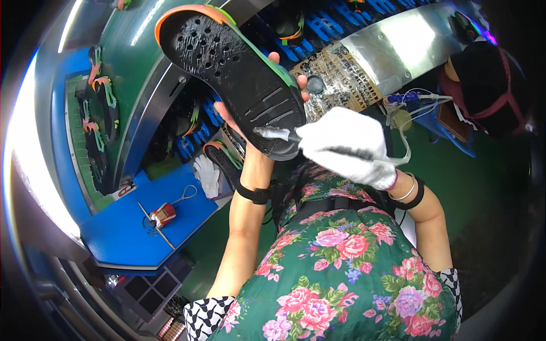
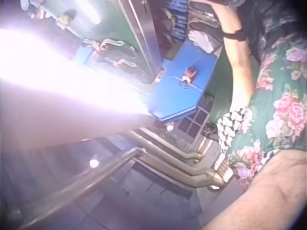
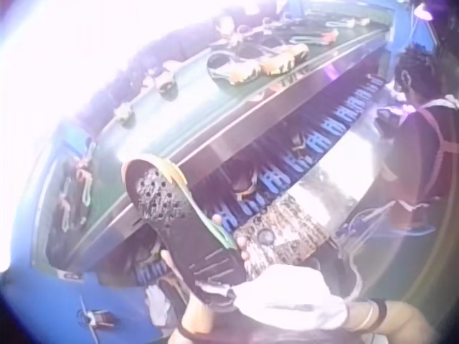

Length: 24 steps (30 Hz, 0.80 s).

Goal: Apply adhesive to shoe soles using a brush.

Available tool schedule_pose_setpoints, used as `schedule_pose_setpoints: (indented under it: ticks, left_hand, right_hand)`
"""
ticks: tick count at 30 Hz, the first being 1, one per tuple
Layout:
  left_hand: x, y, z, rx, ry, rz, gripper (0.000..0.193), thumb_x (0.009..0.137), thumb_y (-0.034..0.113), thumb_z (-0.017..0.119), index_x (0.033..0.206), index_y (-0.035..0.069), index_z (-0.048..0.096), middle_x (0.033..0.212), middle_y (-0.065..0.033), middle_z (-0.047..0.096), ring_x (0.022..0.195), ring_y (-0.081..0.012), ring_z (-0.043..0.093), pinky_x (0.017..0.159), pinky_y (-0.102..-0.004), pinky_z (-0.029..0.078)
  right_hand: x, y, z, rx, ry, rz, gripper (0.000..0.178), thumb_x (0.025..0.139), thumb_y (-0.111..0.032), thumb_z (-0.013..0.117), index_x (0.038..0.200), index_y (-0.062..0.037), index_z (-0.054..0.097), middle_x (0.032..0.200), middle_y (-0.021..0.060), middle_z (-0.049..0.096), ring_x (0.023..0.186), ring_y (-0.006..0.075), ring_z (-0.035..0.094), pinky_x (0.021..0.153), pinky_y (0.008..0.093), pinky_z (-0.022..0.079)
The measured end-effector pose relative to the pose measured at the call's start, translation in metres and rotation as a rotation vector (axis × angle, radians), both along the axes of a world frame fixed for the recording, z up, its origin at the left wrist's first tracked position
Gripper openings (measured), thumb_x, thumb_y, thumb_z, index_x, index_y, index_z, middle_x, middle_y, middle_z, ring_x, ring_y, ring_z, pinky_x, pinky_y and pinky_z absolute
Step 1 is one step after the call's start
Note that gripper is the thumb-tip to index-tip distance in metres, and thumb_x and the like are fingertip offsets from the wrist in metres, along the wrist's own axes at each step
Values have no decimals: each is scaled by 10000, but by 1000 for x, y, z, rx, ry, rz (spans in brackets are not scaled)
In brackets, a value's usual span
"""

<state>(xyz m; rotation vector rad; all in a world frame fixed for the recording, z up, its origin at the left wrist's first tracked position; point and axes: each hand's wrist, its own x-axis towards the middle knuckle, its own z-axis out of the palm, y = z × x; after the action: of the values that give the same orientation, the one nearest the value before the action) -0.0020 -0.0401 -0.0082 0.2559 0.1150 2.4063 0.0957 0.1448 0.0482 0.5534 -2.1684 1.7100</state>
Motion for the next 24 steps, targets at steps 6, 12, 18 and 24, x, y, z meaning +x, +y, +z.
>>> schedule_pose_setpoints:
  ticks: [6, 12, 18, 24]
  left_hand:
    - [-3, -7, -6, -77, 1, 63, 1209, 740, 809, 690, 1569, 37, 266, 1387, -307, 476, 1211, -497, 541, 969, -571, 554]
    - [1, -5, 7, -209, 10, -34, 1227, 788, 814, 618, 1585, -17, 194, 1336, -339, 524, 1134, -468, 584, 959, -540, 552]
    - [-3, -20, -5, -218, -9, -138, 1199, 781, 798, 633, 1565, -34, 274, 1470, -255, 473, 1176, -466, 587, 986, -533, 537]
    - [-16, -35, -13, -565, -198, -174, 997, 825, 657, 658, 1539, 14, 391, 1508, -297, 449, 1267, -519, 552, 1047, -636, 474]
  right_hand:
    - [10, -4, 6, -272, -214, 247, 120, 760, -24, 829, 869, -45, 783, 929, 132, 773, 820, 248, 731, 736, 350, 575]
    - [9, -1, -3, 203, 203, 99, 266, 805, -73, 788, 1070, -100, 777, 1037, 84, 758, 852, 257, 714, 735, 366, 566]
    - [7, 0, 6, -91, -83, 312, 197, 743, -65, 859, 929, -92, 800, 947, 86, 778, 806, 227, 725, 717, 331, 572]
    - [10, 2, -6, 313, 230, 288, 316, 803, -83, 796, 1116, -97, 753, 1098, 71, 752, 892, 253, 718, 738, 372, 577]
